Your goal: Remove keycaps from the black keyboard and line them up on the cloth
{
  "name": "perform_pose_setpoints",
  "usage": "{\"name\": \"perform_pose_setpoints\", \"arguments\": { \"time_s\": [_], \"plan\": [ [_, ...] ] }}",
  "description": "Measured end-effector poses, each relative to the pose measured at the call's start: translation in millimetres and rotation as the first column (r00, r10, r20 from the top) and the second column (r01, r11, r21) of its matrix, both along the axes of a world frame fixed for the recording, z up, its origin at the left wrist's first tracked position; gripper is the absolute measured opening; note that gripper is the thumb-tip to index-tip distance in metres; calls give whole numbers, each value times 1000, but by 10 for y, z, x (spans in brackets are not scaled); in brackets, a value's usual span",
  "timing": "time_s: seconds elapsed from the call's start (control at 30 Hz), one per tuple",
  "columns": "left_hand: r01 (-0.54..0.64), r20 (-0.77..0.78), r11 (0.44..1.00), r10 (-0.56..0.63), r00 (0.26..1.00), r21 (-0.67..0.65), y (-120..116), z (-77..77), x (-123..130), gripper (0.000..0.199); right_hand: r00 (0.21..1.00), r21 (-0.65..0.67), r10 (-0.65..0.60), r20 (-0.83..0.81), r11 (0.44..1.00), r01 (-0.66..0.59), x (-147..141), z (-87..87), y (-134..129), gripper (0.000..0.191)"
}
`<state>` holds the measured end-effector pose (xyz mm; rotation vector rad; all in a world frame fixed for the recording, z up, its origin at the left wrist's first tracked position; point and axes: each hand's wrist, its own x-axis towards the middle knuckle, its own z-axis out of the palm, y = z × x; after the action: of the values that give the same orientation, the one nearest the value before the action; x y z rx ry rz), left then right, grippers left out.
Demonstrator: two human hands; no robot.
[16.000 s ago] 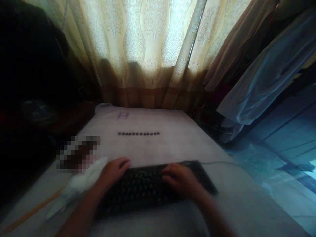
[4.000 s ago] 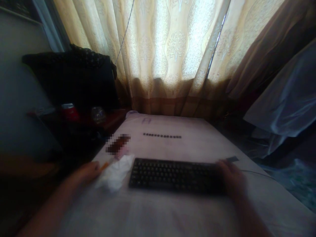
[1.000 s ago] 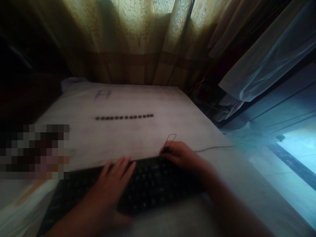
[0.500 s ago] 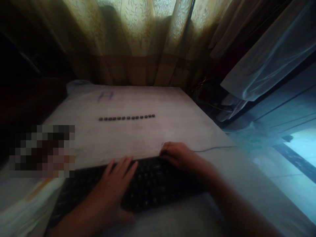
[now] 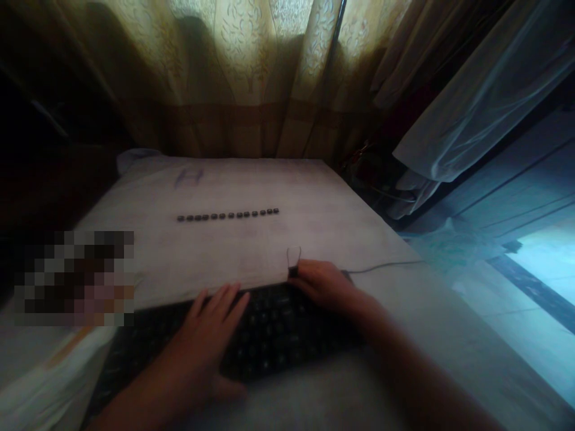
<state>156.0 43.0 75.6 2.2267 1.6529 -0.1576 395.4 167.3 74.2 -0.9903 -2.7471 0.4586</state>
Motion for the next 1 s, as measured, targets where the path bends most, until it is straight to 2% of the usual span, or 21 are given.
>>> {"name": "perform_pose_setpoints", "arguments": {
  "time_s": [0.1, 0.2, 0.37, 0.53, 0.67, 0.73, 0.87, 1.0],
  "plan": [
    [5, 18, 999, -5, 1000, 32, -1, 14, 7, 112, 999, -6, -28, -39, 1000, 28, 14, -82, -13, 20],
    [-1, 3, 1000, 1, 1000, 16, 10, 17, 14, 113, 990, -93, -57, -126, 995, 45, 35, -121, -6, 20],
    [-2, -11, 1000, 2, 1000, 1, 22, 44, 34, 113, 951, -196, -99, -291, 980, 42, 48, -106, -18, 21],
    [-23, 15, 1000, 23, 1000, -13, 8, 52, 36, 114, 912, -278, -182, -368, 957, 79, 51, -84, -28, 23],
    [-12, 43, 1000, 11, 999, 17, 4, 39, 24, 109, 841, -391, -275, -465, 917, 83, 67, -83, -5, 24],
    [-9, 46, 1000, 8, 999, 18, 5, 33, 16, 108, 819, -433, -308, -484, 898, 82, 67, -47, -6, 24],
    [6, 40, 1000, -7, 999, 14, 0, -14, -33, 114, 828, -451, -309, -469, 889, 77, 43, 93, -61, 25],
    [9, 99, 995, -18, 995, 95, 6, -34, -74, 110, 818, -433, -302, -489, 898, 73, -18, 205, -176, 24]
  ]
}}
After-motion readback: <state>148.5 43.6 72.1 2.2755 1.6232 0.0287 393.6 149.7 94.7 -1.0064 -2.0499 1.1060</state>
